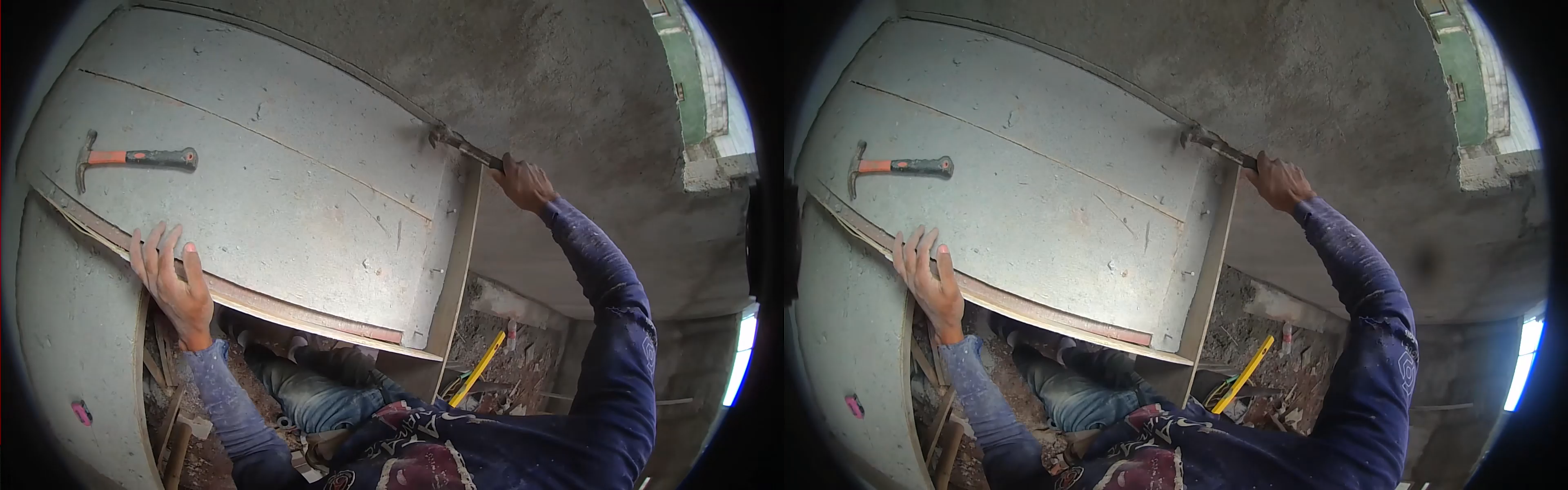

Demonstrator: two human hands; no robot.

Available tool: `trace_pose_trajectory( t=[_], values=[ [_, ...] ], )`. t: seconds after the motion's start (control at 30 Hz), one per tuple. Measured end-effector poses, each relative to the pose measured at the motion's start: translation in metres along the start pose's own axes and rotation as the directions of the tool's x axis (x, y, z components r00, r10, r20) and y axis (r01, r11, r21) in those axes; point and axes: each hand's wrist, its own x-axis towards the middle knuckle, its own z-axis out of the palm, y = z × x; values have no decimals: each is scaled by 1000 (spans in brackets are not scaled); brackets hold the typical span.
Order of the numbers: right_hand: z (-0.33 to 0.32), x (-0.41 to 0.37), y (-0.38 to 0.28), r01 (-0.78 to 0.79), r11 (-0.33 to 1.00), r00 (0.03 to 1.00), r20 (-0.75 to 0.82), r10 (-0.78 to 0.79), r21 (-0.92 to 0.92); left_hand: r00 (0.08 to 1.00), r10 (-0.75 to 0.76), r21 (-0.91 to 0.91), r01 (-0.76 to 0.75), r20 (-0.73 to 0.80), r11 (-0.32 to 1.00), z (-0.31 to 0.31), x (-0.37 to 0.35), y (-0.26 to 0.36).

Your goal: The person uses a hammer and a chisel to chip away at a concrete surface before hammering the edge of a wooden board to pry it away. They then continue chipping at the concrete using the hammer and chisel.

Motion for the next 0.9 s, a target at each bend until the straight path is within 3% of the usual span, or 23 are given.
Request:
trace_pose_trajectory(
  t=[0.07,0.2,0.27,0.37,0.43,0.47,0.5,0.6,0.67,0.77,0.83,0.87,0.9],
  values=[
    [6,-14,-7,-198,979,976,89,201,-42,1000,7,-11,-7,16,1000,-3,3,-1],
    [-47,2,-108,46,981,994,90,-64,189,1000,23,-14,-24,-18,1000,1,2,-2],
    [-66,20,-157,346,913,938,-85,-336,215,1000,3,-30,-3,-5,1000,-3,2,0],
    [-61,56,-160,746,662,636,-364,-681,65,1000,-10,-45,9,-10,999,0,1,1],
    [-14,51,-72,562,820,827,-81,-556,106,999,15,-41,-17,-37,999,0,2,-2],
    [0,36,-33,177,983,983,32,-179,53,999,9,-51,-10,-33,999,1,2,-1],
    [2,38,-11,-212,976,971,106,216,-50,999,-7,-41,5,-48,999,2,4,0],
    [-8,25,-38,-215,973,971,89,222,-77,999,8,-83,-11,-42,996,1,3,0],
    [-39,28,-86,-39,998,992,118,34,39,1000,12,-89,-15,-29,996,1,1,-1],
    [-74,40,-163,293,943,956,-14,-295,155,999,13,-66,-15,-36,998,1,3,-3],
    [-72,53,-176,616,778,776,-267,-571,126,998,43,-47,-45,-50,998,1,6,-4],
    [-65,59,-159,697,714,701,-276,-658,66,999,14,-79,-18,-46,997,-1,5,1],
    [-39,60,-118,708,696,697,-274,-663,116,999,16,-80,-20,-40,997,-1,4,4]
  ],
)
